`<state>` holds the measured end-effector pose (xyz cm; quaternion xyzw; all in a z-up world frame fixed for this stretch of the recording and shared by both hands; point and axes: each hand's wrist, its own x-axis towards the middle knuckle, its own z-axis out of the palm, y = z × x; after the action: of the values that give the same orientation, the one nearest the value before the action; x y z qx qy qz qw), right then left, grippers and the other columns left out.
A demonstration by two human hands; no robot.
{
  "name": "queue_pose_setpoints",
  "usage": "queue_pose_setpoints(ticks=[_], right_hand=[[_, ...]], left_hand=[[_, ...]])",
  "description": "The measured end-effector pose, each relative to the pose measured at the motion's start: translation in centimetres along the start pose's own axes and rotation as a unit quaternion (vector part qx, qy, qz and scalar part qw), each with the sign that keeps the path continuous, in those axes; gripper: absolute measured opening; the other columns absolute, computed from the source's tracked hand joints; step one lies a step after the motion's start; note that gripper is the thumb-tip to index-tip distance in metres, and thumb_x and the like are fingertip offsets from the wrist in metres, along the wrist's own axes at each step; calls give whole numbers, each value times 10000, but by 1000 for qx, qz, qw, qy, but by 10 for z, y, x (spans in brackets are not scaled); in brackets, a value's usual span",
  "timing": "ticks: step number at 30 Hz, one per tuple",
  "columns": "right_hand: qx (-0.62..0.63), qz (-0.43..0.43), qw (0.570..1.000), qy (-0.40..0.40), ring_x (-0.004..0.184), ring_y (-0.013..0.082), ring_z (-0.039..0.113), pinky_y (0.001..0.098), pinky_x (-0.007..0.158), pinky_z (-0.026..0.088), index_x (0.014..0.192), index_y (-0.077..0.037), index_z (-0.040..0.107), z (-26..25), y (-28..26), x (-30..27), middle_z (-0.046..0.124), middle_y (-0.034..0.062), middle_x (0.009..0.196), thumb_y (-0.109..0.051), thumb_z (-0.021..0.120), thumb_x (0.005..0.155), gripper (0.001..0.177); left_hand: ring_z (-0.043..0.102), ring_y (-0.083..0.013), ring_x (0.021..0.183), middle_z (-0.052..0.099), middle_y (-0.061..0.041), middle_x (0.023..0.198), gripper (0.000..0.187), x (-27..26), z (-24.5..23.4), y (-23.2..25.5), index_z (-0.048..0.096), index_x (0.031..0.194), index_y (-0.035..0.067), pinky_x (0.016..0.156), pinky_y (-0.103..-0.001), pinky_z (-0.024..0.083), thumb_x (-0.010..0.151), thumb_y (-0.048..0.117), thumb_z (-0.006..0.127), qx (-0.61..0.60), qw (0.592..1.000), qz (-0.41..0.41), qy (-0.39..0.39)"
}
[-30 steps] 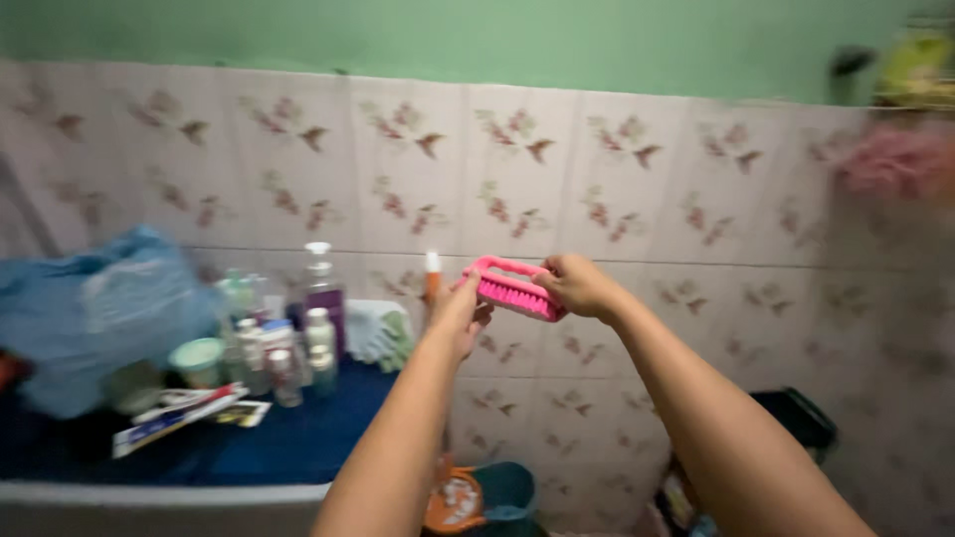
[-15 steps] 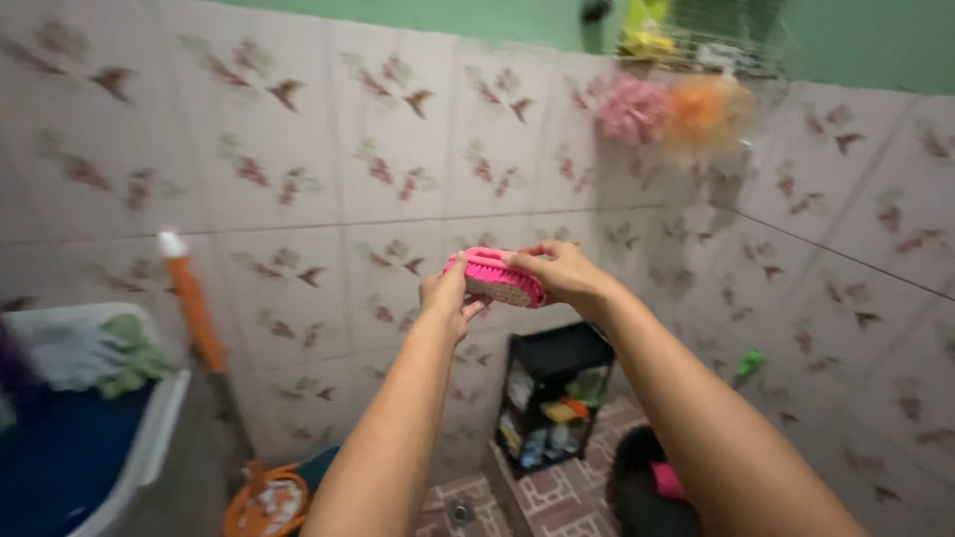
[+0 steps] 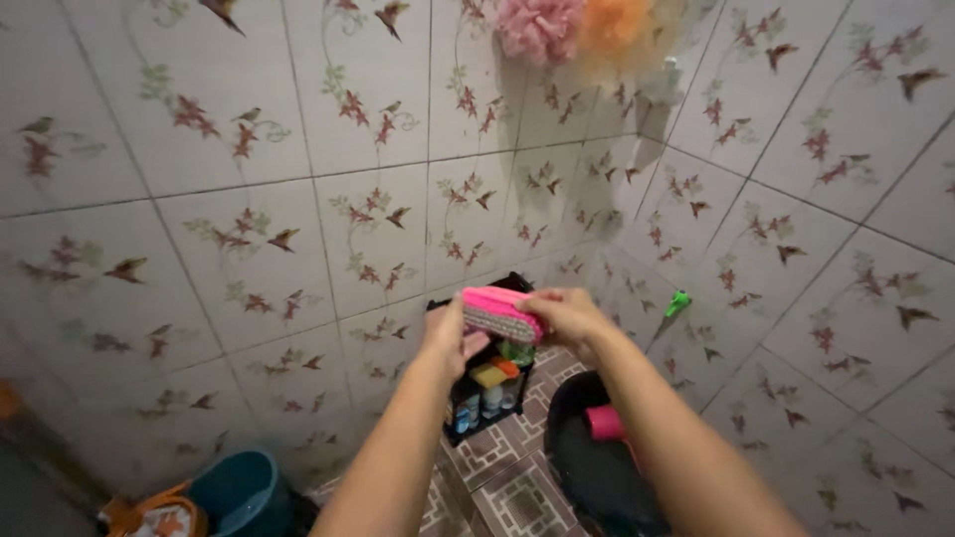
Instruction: The person organizes bathroom items by moving them from a washing machine lid to a black three-tier rack. They place a toothpaste tube, a Vixal bottle, a green packet, a white pouch, a sponge, a brush, a cloth, a small container, and a cup with toothbrushes onto the rack shelves.
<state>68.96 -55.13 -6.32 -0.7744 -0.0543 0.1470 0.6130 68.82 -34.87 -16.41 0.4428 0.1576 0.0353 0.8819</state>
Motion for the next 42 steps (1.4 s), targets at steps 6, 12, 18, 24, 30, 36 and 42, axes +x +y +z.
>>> queue_pose_setpoints(ticks=[6,12,18,24,30,36,42], right_hand=[[-71,68,992,73,699,231,728,377,618,611,1050,-2,788,-11,83,87,772,134,879,-252,834,792,362],[-138,109,976,126,691,256,754,385,606,615,1012,50,801,-19,173,172,793,178,859,-260,862,719,431],[-196,143,959,147,708,242,783,372,666,610,968,41,823,-9,284,236,803,177,817,-360,871,659,509],[-194,220,945,145,654,285,744,414,604,575,971,42,800,19,369,291,767,186,782,-388,847,729,496],[-124,157,968,149,668,204,713,381,615,550,974,12,816,53,445,343,771,125,766,-338,856,727,430],[-201,8,968,151,846,259,733,388,742,549,1146,-49,763,84,498,385,774,159,931,-300,863,717,506],[-254,-112,958,69,962,341,739,432,827,556,1253,-125,709,115,510,409,764,164,1065,-238,865,668,615]], left_hand=[[592,-390,1204,573,-195,1375,597,112,-44,-67,516,1376,58,996,-564,512,978,499,567,74,990,-97,70],[577,-364,1232,569,-152,1389,599,196,-98,-143,456,1429,86,1034,-556,474,984,471,575,46,983,-151,96],[578,-309,1148,636,-102,1325,494,243,-150,-205,577,1360,93,983,-498,486,975,403,581,55,970,-204,122],[606,-227,1140,705,-32,1226,419,307,-220,-277,606,1313,147,976,-414,483,923,299,596,29,970,-218,103],[556,-241,884,636,-81,1008,277,356,-274,-354,629,1180,40,822,-420,454,964,213,650,-64,980,-162,96],[625,-229,885,701,-48,1005,247,381,-292,-395,667,1145,94,874,-412,519,947,219,586,-15,966,-187,175],[591,-200,851,688,-32,968,220,394,-284,-401,673,1136,103,785,-387,491,936,188,633,-32,973,-165,157]])
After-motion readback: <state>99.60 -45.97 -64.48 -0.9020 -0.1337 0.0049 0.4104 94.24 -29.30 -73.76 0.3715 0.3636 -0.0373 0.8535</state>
